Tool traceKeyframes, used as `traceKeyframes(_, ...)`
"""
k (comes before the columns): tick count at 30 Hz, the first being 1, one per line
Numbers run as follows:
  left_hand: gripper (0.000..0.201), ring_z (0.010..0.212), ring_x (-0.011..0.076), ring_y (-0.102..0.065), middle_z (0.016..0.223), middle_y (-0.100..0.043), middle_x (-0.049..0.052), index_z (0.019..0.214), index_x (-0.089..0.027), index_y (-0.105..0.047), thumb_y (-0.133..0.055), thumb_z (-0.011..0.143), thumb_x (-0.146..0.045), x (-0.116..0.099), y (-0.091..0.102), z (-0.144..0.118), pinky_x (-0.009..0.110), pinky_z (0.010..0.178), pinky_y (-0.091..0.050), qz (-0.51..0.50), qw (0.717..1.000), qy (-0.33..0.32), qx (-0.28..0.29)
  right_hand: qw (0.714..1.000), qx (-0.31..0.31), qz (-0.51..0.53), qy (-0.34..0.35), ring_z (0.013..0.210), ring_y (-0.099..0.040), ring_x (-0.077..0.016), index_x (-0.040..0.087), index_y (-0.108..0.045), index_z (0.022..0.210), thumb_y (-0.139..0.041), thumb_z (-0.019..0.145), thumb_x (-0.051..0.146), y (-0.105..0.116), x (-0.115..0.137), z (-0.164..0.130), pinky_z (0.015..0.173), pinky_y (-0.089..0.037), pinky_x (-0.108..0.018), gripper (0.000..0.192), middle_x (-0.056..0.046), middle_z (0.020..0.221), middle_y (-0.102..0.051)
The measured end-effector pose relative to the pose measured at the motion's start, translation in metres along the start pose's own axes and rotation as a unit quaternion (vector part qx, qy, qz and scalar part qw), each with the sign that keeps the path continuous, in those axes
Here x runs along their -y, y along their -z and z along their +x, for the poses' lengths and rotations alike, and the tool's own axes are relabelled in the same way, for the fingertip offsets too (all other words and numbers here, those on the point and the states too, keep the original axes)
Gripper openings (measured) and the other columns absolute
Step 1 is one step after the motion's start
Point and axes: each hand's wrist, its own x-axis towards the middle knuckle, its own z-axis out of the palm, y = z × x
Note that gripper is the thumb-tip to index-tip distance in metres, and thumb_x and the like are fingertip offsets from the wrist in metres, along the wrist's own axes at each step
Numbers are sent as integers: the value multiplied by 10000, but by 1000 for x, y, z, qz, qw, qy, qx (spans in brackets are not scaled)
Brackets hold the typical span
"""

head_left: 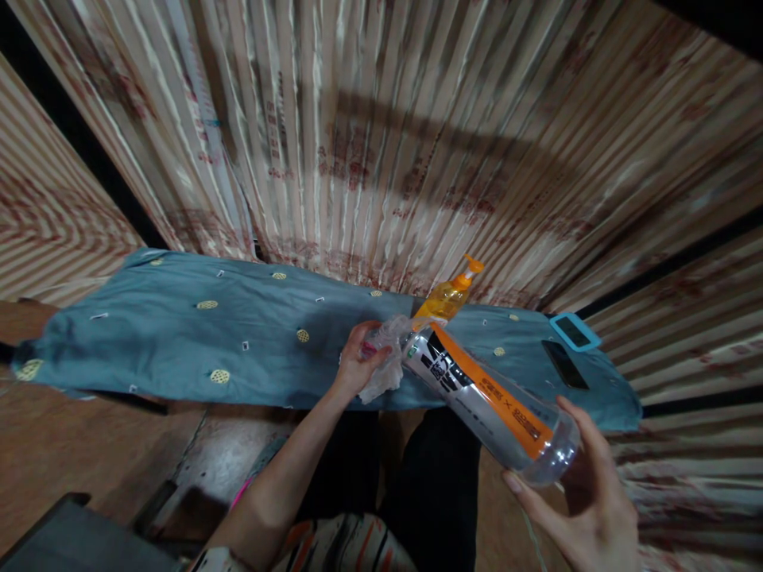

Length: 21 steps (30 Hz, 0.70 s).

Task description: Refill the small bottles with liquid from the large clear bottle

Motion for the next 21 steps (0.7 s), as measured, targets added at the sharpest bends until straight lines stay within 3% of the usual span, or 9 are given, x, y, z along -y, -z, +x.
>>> traceKeyframes(8,419,1172,251,-657,1209,-700,71,1119,-244,-709,-828,735,-361,-2,0,-1,390,1040,-535,0,1000,14,3,999,3,25,-24,1350,-585,-433,331,-412,1580,-881,735,430,-1,-6,-2,1056,-520,-627,972,-125,1569,-498)
traceKeyframes(17,431,1185,258,-649,1225,-698,76,1127,-245,-704,-820,736,-384,-5,1,-1,401,1054,-522,2,1000,17,8,999,0,30,-27,1386,-550,-433,341,-403,1585,-874,743,433,-1,-5,-1,1092,-482,-639,969,-113,1612,-450)
traceKeyframes(21,437,1206,266,-637,1230,-689,85,1138,-238,-697,-806,747,-398,-5,1,-1,414,1070,-510,-2,1000,16,14,1000,5,18,-18,1352,-587,-412,330,-413,1580,-877,739,433,0,-6,-1,1063,-531,-586,966,-114,1600,-465)
